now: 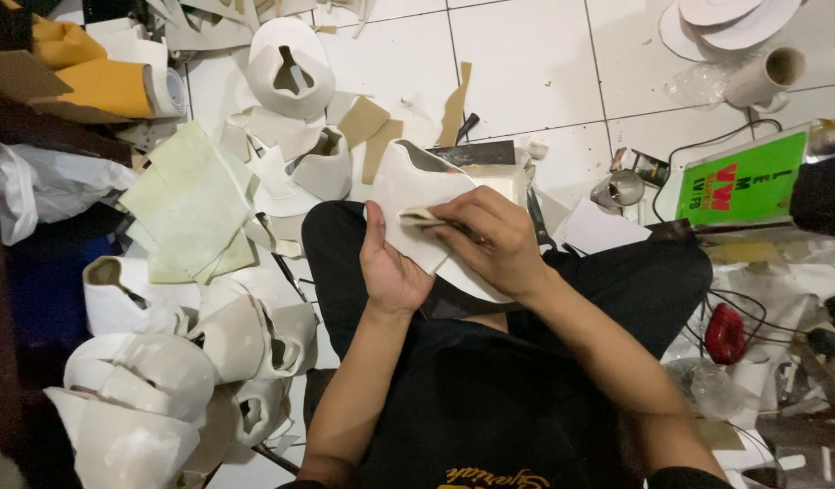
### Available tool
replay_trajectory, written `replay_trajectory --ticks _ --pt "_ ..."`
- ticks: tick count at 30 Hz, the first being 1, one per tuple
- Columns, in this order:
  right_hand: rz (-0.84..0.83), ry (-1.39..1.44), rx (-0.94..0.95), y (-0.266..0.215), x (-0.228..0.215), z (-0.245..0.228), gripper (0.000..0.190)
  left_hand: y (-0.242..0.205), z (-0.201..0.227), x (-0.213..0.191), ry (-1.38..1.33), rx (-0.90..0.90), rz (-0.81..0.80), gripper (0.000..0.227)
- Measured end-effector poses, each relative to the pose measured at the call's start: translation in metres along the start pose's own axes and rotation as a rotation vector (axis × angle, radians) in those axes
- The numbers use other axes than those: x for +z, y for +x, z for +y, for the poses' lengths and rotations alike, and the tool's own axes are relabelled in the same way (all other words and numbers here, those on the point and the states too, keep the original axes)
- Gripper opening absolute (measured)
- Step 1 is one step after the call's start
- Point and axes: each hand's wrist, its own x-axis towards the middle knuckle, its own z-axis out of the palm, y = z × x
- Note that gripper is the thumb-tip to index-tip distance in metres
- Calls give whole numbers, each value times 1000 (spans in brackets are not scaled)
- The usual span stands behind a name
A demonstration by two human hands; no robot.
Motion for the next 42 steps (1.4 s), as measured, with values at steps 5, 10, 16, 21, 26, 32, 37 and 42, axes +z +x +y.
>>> replay_trajectory --ticks 5,10,16,21,26,32,37,42 --pt "103 -242 -164 18 -19 31 14 -8 4 11 -24 44 33 54" --pt "-23 -295 -255 -14 7 8 8 -1 -1 -4 9 19 6 58" --pt "-27 -196 -205 -10 -13 24 10 -11 -3 6 -4 -5 -32 63" --pt "-126 -252 -265 -39 14 10 9 -15 -7 22 -47 -51 -123 76" --pt "146 -247 -134 -11 -11 17 14 -18 -5 19 -59 -67 -154 76" --pt "43 -442 -423 -15 -2 17 4 -20 -16 -6 97 -77 -290 87" --pt "-25 -242 -203 -3 0 -19 1 -24 -16 -8 173 -81 -353 91" --pt "-91 -229 -356 -3 -17 9 8 -33 -21 6 183 -105 -366 100"
